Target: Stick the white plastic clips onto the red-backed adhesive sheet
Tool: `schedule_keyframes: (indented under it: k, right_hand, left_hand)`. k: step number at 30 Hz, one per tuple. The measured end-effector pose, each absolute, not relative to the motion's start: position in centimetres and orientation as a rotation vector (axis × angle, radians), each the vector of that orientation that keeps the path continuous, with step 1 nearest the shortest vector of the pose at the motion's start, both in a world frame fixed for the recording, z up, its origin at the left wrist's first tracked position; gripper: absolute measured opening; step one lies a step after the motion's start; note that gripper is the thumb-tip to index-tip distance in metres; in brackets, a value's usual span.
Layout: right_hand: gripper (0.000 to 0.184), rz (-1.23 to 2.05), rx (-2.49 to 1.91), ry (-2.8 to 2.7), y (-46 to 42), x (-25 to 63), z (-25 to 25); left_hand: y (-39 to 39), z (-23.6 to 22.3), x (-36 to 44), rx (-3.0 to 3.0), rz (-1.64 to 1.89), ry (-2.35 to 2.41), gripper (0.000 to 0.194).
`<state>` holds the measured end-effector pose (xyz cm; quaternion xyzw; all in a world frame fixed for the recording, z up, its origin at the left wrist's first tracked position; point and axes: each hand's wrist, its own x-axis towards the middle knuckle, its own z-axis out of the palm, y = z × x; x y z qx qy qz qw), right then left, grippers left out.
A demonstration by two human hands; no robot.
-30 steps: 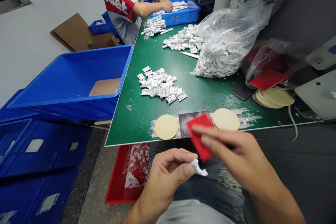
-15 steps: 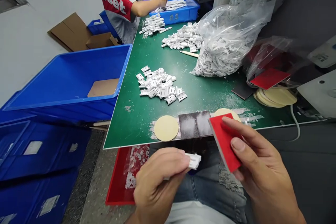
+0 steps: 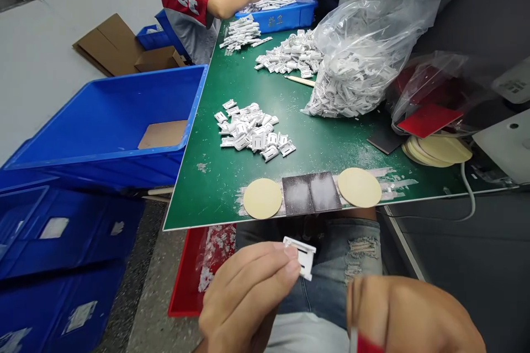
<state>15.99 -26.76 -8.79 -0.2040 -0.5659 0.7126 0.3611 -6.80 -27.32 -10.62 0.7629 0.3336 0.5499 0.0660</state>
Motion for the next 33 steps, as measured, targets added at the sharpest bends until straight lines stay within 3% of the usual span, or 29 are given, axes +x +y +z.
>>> schedule_keyframes:
  k: [6,10,13,16,20,25,33]
  right_hand:
    - [0.020,1.597,-0.629,-1.464,-27.1,15.1,-8.5]
    - [0.033,1.057,-1.181,-1.203,-27.6,14.6,-8.2]
    - [0.029,1.048,-1.184,-1.363,-27.8,14.2,-7.7]
    - [0.030,0.884,-1.361,-1.095,-27.7,13.9,-7.5]
    - [0.020,1.084,-1.260,-1.178,-27.0,13.9,-8.1]
    - [0.024,0.836,-1.436,-1.018,-26.3,14.1,-9.4]
    - [0.013,1.328,-1.099,-0.834,-27.1,13.4,-8.5]
  left_hand:
    - [-26.9,-10.6,-6.3,2.251,1.642,0.949,0.009]
    - [-27.1,-10.8,-5.9,2.211,1.609,1.005,0.013]
    - [-27.4,-11.3,-5.9,2.207,1.643,1.010,0.018]
    - [-27.6,-11.6,-6.1,2.193,1.615,1.022,0.030]
    - [-27.8,-11.7,-5.9,1.955,1.596,1.010,0.036]
    - [-28.0,-11.8,-5.1,1.456,1.503,1.092,0.031]
    - [-27.7,-11.6,-5.3,1.010,1.303,0.964,0.011]
